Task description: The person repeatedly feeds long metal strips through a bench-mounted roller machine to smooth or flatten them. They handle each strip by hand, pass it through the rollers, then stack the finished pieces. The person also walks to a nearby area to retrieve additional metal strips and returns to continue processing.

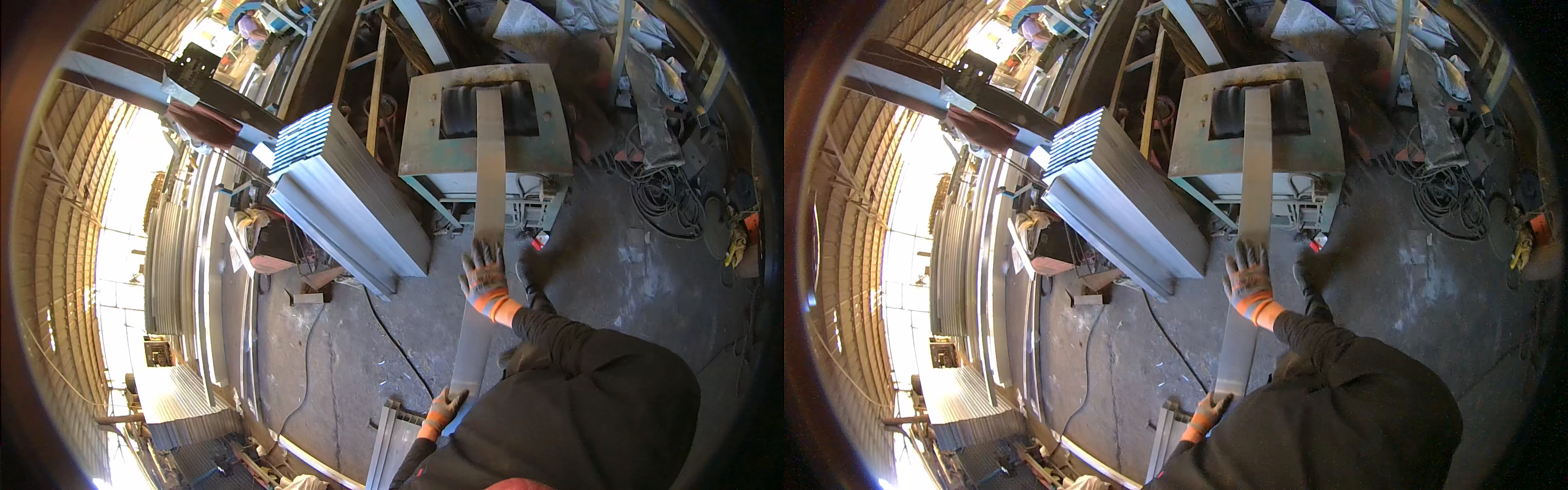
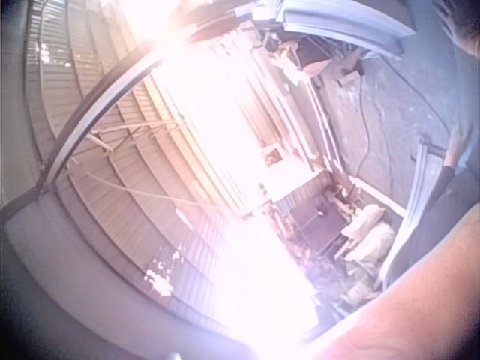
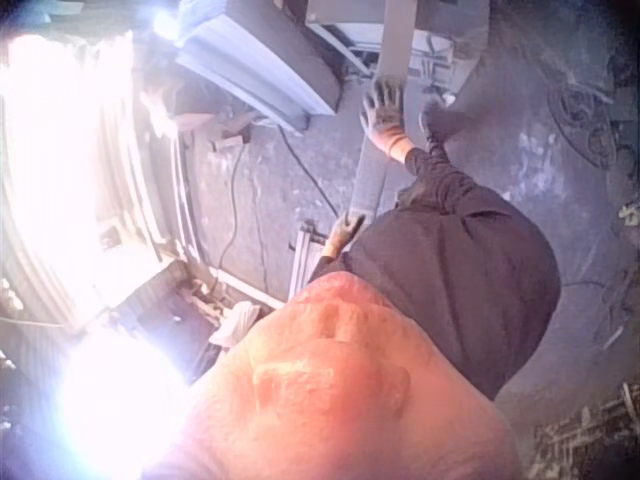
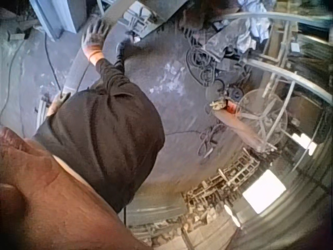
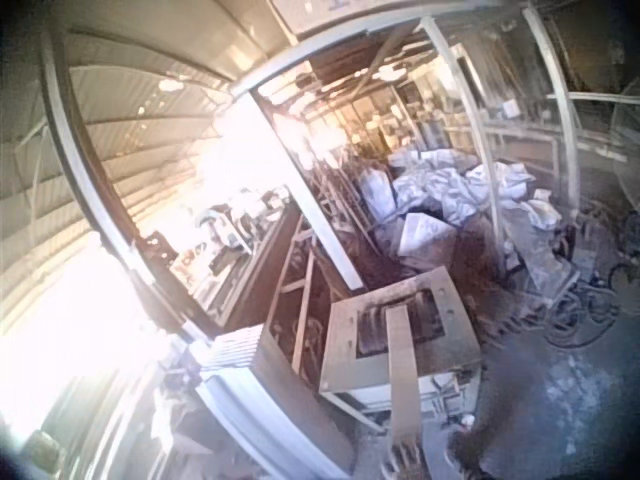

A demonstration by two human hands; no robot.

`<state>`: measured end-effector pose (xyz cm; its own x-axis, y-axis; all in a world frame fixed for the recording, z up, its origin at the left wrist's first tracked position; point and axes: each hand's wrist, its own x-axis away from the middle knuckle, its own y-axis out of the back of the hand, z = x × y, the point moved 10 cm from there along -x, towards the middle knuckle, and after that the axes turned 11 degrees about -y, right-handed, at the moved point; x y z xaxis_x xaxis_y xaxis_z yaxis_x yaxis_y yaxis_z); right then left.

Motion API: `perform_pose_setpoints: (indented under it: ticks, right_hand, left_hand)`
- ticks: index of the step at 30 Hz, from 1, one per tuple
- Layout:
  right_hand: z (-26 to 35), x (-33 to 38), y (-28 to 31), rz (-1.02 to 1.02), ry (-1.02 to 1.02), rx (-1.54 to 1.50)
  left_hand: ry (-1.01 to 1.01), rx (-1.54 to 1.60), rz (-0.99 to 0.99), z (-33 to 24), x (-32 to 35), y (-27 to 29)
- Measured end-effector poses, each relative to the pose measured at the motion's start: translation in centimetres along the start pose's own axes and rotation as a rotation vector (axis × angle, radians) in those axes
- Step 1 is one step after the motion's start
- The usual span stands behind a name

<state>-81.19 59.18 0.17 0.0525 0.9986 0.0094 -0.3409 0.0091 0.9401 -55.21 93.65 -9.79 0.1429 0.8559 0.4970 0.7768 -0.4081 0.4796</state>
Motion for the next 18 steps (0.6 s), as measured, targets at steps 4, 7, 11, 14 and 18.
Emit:
perform_pose_setpoints:
  ticks: [4, 7, 11, 14, 18]
  right_hand:
    - [0.5, 1.7, -0.1, 0.079, -0.007, -0.192]
    - [-1.5, -2.4, 1.5, 0.011, -0.011, -0.369]
    - [-8.0, -15.7, 7.3, -0.414, 0.127, -0.483]
    - [-12.5, -30.0, 8.4, -0.464, 0.067, -0.372]
    - [-17.0, -49.1, 7.8, -0.224, -0.148, -0.188]
  left_hand:
    - [-0.116, 0.011, 0.057, 0.1, 2.1, 0.2]
    - [-0.1, 0.036, 0.089, -3.2, -0.5, 1.8]
    - [-0.199, -0.235, 0.085, -14.5, -11.5, 4.7]
    - [-0.271, -0.326, -0.043, -24.3, -23.3, 5.7]
    - [-0.408, -0.465, -0.28, -36.3, -37.3, 5.5]
